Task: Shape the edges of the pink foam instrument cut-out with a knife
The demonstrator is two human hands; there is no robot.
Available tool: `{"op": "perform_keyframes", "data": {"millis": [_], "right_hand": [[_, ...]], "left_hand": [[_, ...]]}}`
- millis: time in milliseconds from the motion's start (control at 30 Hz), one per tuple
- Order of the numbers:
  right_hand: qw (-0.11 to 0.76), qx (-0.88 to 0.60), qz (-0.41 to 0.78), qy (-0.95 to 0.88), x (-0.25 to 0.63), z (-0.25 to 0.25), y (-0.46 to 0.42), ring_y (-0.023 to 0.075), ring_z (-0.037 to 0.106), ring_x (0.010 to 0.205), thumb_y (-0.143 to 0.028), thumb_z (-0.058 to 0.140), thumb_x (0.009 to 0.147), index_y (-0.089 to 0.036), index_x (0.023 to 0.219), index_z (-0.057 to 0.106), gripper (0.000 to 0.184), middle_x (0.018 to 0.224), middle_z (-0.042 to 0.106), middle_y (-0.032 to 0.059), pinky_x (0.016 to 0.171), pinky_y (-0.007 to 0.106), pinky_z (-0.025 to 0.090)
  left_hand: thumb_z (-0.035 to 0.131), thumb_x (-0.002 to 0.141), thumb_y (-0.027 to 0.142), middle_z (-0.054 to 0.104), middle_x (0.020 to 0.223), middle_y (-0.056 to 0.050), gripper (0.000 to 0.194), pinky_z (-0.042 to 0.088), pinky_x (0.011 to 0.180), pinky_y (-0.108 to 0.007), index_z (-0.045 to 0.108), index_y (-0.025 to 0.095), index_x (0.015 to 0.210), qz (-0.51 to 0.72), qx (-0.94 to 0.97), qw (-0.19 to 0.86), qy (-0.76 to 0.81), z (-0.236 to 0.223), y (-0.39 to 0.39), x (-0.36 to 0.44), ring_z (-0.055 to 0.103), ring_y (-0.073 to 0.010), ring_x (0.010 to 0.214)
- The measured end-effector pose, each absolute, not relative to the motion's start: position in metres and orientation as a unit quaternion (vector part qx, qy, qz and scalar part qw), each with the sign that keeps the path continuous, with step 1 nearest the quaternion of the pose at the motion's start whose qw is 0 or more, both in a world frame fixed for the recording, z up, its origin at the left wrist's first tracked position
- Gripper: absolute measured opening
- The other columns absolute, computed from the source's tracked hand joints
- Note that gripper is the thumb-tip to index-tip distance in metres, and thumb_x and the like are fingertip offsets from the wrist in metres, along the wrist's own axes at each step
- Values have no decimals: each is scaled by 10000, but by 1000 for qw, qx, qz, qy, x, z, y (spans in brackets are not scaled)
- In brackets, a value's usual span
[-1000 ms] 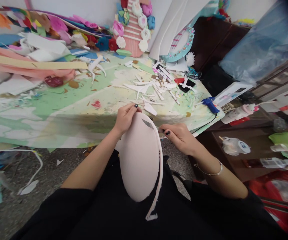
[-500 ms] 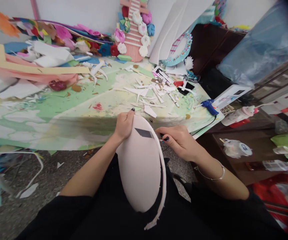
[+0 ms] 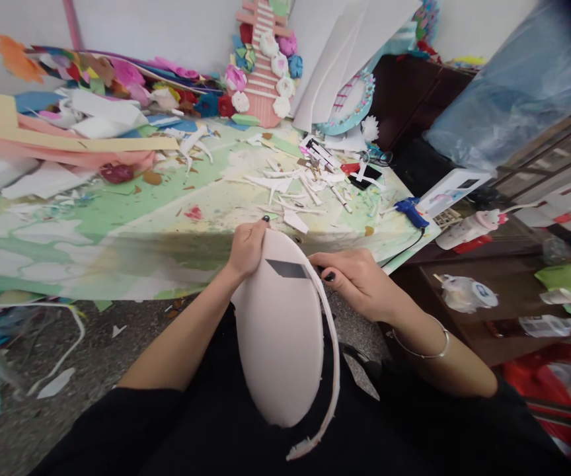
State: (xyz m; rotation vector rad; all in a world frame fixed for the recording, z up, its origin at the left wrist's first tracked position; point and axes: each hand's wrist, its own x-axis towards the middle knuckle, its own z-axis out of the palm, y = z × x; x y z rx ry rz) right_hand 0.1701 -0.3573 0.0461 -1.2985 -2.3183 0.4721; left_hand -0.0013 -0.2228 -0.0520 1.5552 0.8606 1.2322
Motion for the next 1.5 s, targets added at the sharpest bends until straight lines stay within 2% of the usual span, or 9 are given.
{"op": "perform_keyframes", "data": {"millis": [267, 633, 833, 1200, 1500], "right_hand": [[213, -481, 183, -830, 171, 42, -356, 152, 566, 678, -500, 203, 998, -156, 1038, 617, 539, 805, 648, 54, 631, 273, 346], [204, -490, 225, -817, 176, 40, -351, 113, 436, 564, -498, 225, 998, -161, 865, 584, 510, 663, 538, 4, 568, 269, 281], [192, -491, 233, -817, 179, 40, -348, 106, 430, 565, -519, 210, 994, -163, 932, 603, 535, 658, 518, -3, 568, 266, 274], [197, -498, 233, -812, 178, 38, -346, 107, 412, 561, -525, 201, 992, -160, 931, 608, 550, 642, 487, -8, 563, 267, 266], [233, -467, 214, -826, 167, 40, -342, 98, 354, 549, -523, 176, 993, -177, 775, 494, 518, 625, 389, -27, 558, 259, 245]], "left_hand": [[447, 873, 406, 282, 475, 41, 425, 226, 482, -284, 347, 203, 513, 497, 624, 491, 351, -51, -225, -3, 262, -107, 472], [435, 882, 368, 257, 470, 40, 444, 200, 491, -292, 299, 205, 491, 485, 638, 486, 348, -41, -231, -6, 252, -101, 468], [434, 881, 350, 242, 478, 37, 436, 200, 500, -298, 288, 206, 496, 492, 642, 476, 345, -45, -227, -5, 247, -106, 479], [412, 890, 327, 258, 468, 38, 437, 222, 508, -301, 290, 203, 490, 488, 667, 432, 362, -46, -227, -6, 276, -104, 479], [398, 882, 329, 286, 466, 37, 421, 238, 519, -302, 326, 203, 488, 451, 692, 403, 395, -39, -229, -4, 312, -105, 487]]}}
